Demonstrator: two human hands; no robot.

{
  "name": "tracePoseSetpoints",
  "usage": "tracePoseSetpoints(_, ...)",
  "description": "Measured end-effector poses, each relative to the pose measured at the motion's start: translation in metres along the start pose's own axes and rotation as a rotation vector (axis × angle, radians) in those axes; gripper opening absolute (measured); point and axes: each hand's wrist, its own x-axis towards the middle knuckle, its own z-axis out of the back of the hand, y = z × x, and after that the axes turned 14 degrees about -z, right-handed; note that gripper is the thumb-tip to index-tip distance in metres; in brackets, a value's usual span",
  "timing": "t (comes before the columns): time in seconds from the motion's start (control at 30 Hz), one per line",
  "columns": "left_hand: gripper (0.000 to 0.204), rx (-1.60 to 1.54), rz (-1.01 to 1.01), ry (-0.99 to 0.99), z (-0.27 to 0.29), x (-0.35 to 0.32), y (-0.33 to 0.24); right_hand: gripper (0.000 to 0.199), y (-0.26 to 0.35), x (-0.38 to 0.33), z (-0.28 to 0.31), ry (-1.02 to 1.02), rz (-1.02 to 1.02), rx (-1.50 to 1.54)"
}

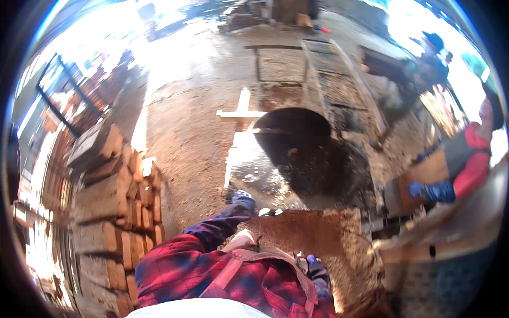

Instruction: The person handles large wooden logs by feeding them into a circular saw and stacking the resulting planks into a organized pile.

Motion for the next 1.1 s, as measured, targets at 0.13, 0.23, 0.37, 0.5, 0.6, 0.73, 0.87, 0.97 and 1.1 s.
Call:
tracePoseSetpoints(0.13,0.045,0.036,-0.096,0.013,0.014,-0.025,0.003,0.046,0.017,-0.004,-0.002,0.041,0.036,0.042)
tracePoseSetpoints(0.23,0.052,0.044,-0.095,0.054,0.012,-0.015,0.001,0.048,0.017,0.004,-0.011,0.049,0.060,0.155)
tracePoseSetpoints(0.37,0.048,0.071,-0.201,0.006,0.007,-0.010,-0.004,0.046,0.014,0.001,-0.028,0.039,0.021,0.227)
tracePoseSetpoints(0.5,0.055,0.042,-0.191,0.095,0.009,-0.004,0.003,0.044,0.024,0.005,-0.036,0.029,0.020,0.272)
tracePoseSetpoints(0.6,0.053,-0.042,-0.314,0.028,0.003,-0.009,0.016,0.043,0.029,0.009,-0.041,0.024,0.026,0.298)
tracePoseSetpoints(0.73,0.048,-0.132,-0.398,-0.028,-0.011,-0.007,0.032,0.041,0.036,0.021,-0.047,0.015,0.049,0.328)
tracePoseSetpoints(0.87,0.047,-0.114,-0.376,-0.152,-0.018,-0.007,0.025,0.040,0.019,0.048,-0.071,-0.015,0.071,0.381)
tracePoseSetpoints(0.97,0.047,-0.173,-0.394,-0.329,-0.019,-0.006,0.018,0.040,-0.017,0.076,-0.109,-0.096,0.108,0.457)
tracePoseSetpoints(1.1,0.065,-0.597,-0.273,-0.422,-0.020,-0.020,0.050,0.044,0.035,0.042,-0.073,0.052,0.117,0.854)
